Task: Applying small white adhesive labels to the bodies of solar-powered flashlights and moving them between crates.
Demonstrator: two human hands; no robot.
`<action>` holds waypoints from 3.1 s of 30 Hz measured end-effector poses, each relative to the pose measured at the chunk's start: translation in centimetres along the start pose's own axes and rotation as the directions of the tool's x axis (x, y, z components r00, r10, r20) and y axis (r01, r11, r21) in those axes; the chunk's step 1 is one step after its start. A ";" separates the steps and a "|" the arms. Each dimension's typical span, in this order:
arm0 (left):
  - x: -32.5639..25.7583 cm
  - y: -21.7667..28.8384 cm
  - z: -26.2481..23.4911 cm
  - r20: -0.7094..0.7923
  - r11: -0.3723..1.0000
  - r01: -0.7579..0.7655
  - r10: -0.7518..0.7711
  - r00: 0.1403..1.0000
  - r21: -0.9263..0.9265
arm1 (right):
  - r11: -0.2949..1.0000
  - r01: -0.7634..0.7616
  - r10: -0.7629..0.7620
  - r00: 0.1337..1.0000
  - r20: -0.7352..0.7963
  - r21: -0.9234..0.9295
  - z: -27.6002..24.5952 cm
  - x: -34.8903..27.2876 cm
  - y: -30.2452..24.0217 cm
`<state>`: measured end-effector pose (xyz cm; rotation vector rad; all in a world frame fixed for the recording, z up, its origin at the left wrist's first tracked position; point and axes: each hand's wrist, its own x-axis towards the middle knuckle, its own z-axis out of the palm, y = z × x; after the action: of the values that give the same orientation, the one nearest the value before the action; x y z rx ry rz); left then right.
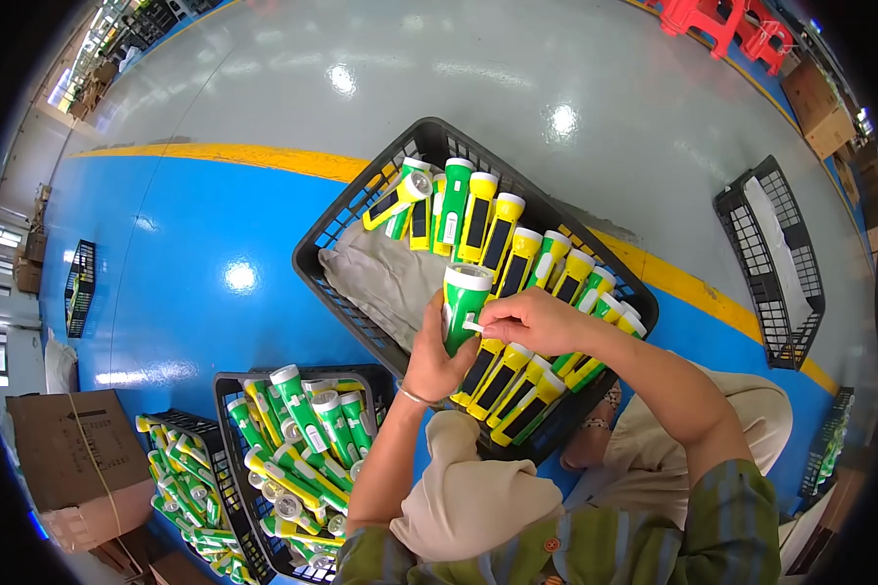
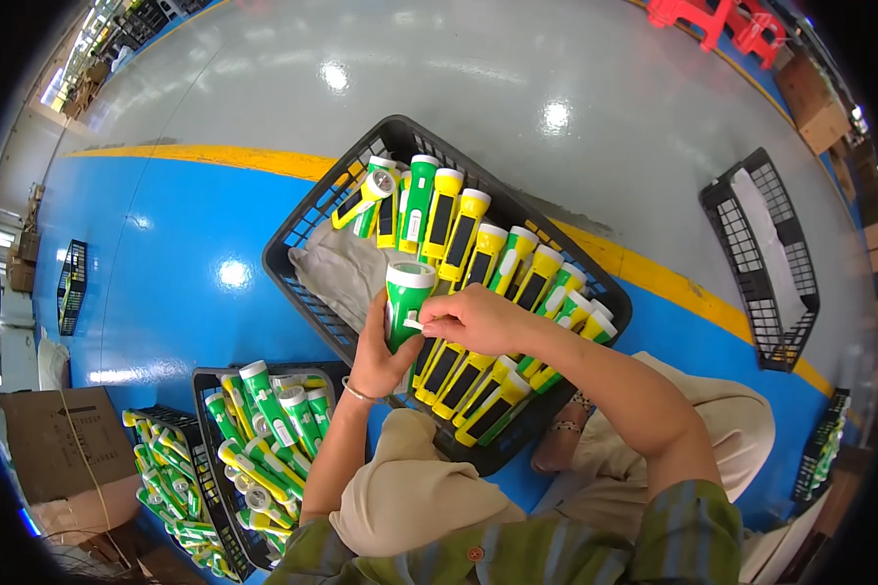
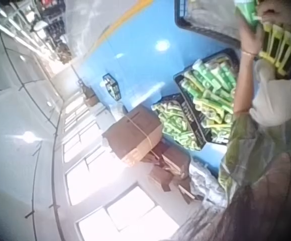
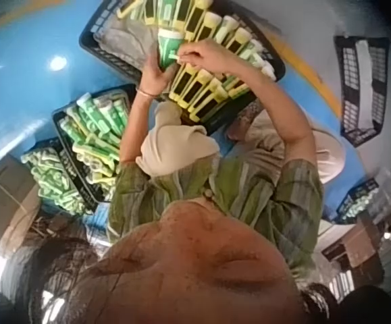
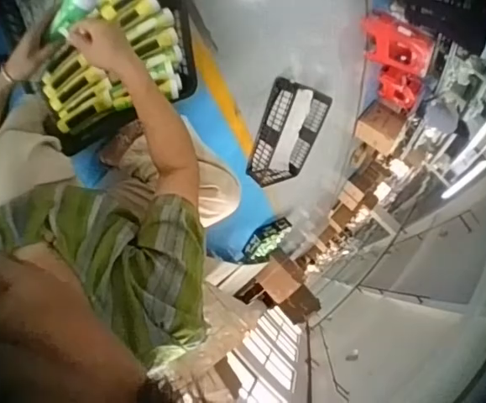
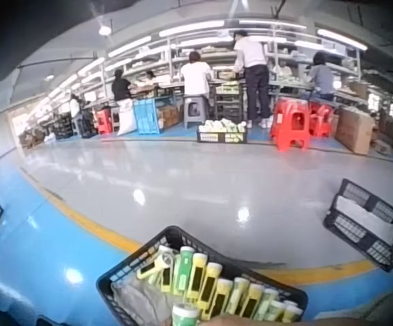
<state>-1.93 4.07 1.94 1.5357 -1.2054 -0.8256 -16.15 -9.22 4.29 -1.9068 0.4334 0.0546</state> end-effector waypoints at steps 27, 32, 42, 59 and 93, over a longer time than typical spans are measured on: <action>-2.0 0.0 1.0 -0.186 0.999 0.010 -0.003 0.983 0.033 | 0.993 -0.001 -0.022 0.982 -0.187 -0.121 1.2 -0.5 -2.0; -1.9 -0.8 1.2 -0.225 0.994 -0.068 0.048 0.973 -0.081 | 0.949 -0.054 -0.053 0.944 -0.326 -0.310 0.6 -0.4 -1.8; -2.5 -1.3 -1.3 -0.030 0.887 0.179 -0.212 0.977 -0.425 | 0.977 0.125 -0.157 0.970 -0.183 -0.171 1.6 0.1 -1.8; -32.0 -7.8 -17.3 -0.952 0.396 0.893 -0.121 0.282 0.215 | 0.875 0.327 -0.416 0.884 -0.211 -0.357 2.4 -0.9 -1.4; 0.0 -2.8 -2.8 0.139 0.408 0.249 -0.282 0.949 -0.878 | 0.969 0.219 -0.237 0.956 -0.174 -0.116 -1.1 -0.2 -1.8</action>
<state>1.43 4.91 0.04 0.8023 -0.2940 -1.3644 -15.91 -9.66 6.38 -2.0540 0.3377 -0.2628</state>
